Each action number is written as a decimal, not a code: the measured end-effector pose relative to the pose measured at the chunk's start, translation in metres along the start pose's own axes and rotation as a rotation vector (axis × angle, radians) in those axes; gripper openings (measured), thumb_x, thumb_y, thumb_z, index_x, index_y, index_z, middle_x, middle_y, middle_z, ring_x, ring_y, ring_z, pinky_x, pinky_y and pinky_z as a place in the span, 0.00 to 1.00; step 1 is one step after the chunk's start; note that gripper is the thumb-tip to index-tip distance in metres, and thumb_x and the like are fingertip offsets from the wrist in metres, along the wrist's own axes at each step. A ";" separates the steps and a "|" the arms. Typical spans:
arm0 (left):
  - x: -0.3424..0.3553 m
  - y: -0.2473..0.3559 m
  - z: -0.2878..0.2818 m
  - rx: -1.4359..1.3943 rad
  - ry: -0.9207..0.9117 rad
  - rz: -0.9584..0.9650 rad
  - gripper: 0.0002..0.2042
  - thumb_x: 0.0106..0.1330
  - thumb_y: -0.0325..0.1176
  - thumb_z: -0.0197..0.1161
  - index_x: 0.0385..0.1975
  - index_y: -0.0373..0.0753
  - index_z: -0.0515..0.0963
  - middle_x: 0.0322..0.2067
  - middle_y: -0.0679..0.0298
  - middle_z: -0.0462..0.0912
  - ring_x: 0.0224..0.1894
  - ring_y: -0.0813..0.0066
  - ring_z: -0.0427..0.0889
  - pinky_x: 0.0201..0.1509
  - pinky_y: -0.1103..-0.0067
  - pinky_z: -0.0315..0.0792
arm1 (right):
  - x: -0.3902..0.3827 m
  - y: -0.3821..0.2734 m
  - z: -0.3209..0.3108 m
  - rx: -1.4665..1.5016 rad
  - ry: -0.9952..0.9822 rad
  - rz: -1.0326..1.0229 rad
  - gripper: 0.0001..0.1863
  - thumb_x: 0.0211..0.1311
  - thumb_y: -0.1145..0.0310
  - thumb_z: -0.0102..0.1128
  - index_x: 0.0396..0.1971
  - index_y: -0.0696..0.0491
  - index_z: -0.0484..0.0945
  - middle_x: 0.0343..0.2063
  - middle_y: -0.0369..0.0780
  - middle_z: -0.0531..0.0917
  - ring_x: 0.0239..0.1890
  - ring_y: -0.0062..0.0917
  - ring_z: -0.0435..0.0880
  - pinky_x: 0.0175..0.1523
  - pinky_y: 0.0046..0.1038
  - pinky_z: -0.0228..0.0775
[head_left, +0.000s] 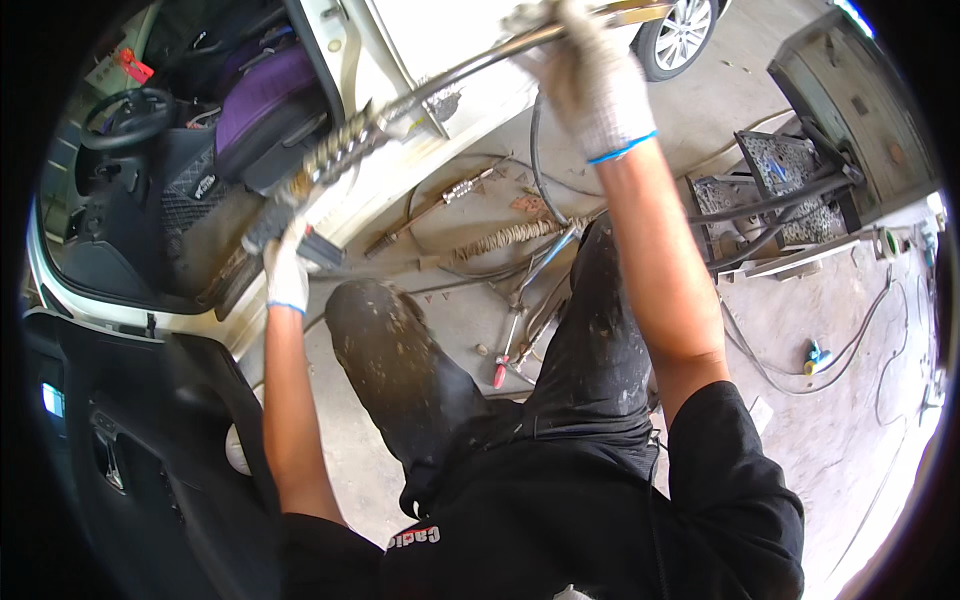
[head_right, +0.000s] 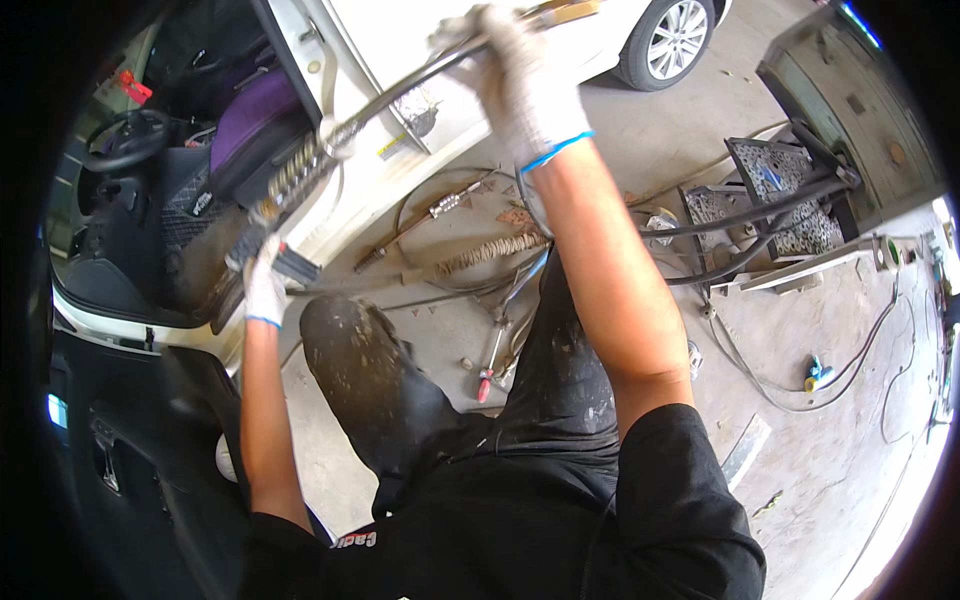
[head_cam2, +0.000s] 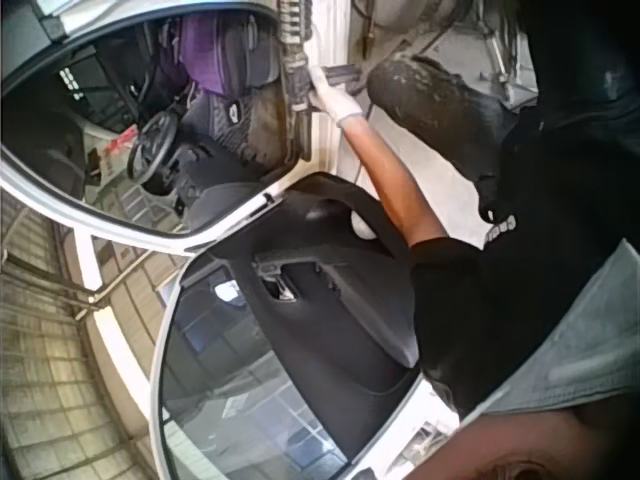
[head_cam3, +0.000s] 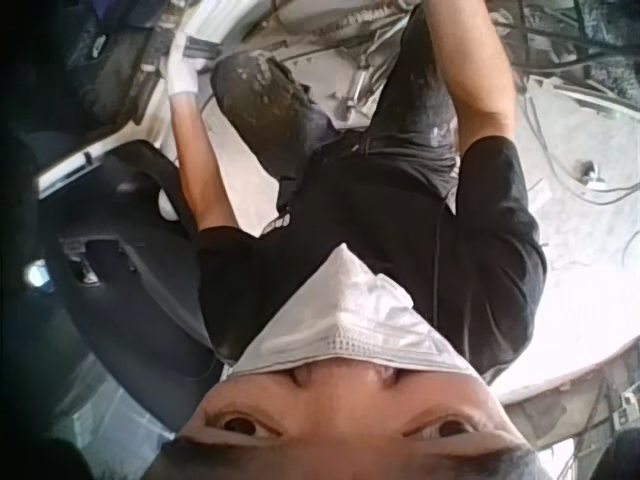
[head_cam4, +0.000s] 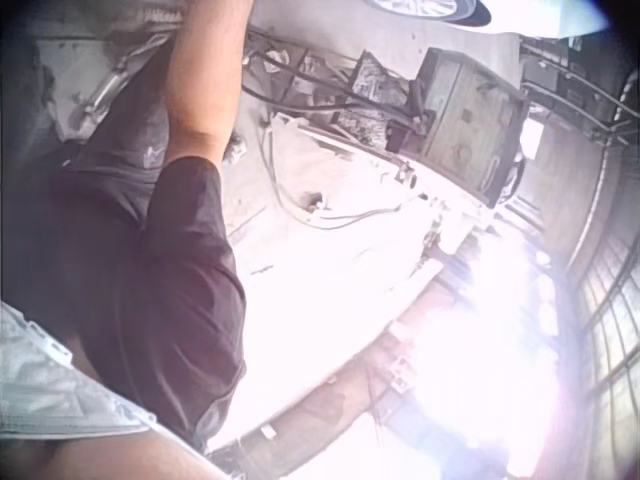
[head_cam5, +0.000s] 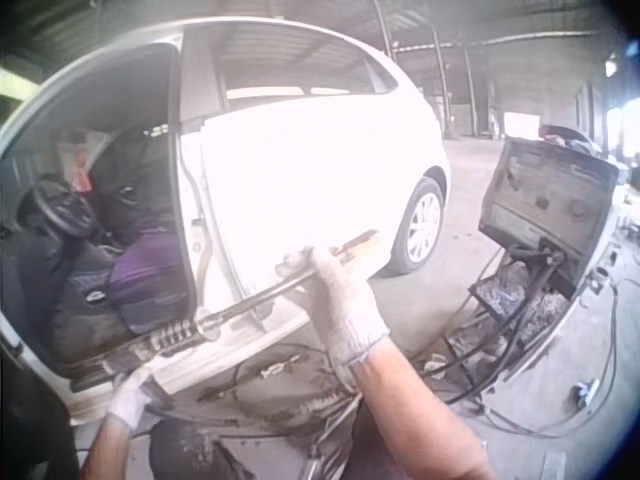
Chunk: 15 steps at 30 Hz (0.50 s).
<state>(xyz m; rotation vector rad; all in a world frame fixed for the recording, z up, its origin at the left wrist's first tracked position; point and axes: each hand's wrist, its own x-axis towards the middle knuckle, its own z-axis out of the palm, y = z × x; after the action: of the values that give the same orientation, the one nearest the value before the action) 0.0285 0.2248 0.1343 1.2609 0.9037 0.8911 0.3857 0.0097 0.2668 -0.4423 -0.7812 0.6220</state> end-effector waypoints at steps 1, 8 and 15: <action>0.003 0.012 0.020 -0.006 0.062 0.084 0.18 0.60 0.41 0.71 0.42 0.33 0.78 0.35 0.63 0.82 0.34 0.74 0.82 0.41 0.76 0.77 | 0.008 -0.001 0.004 0.038 0.001 -0.029 0.15 0.66 0.57 0.60 0.42 0.52 0.73 0.30 0.38 0.81 0.37 0.30 0.81 0.48 0.38 0.74; -0.032 -0.049 0.125 -0.271 -0.082 -0.261 0.10 0.63 0.37 0.66 0.36 0.39 0.76 0.29 0.64 0.78 0.30 0.72 0.80 0.36 0.75 0.76 | 0.043 -0.048 -0.067 0.391 0.079 -0.168 0.10 0.72 0.64 0.51 0.31 0.52 0.71 0.16 0.28 0.60 0.17 0.14 0.58 0.23 0.21 0.56; -0.156 -0.103 0.120 -0.975 -0.062 -0.516 0.21 0.67 0.46 0.59 0.53 0.40 0.68 0.37 0.65 0.70 0.26 0.79 0.65 0.31 0.77 0.63 | 0.059 0.052 -0.120 0.339 0.305 0.230 0.07 0.72 0.68 0.49 0.37 0.57 0.69 0.14 0.26 0.55 0.14 0.12 0.52 0.17 0.17 0.45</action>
<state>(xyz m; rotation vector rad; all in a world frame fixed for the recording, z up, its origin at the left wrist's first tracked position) 0.0840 0.0255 0.0524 0.1924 0.5639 0.7123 0.4912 0.0706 0.1899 -0.3060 -0.3268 0.8613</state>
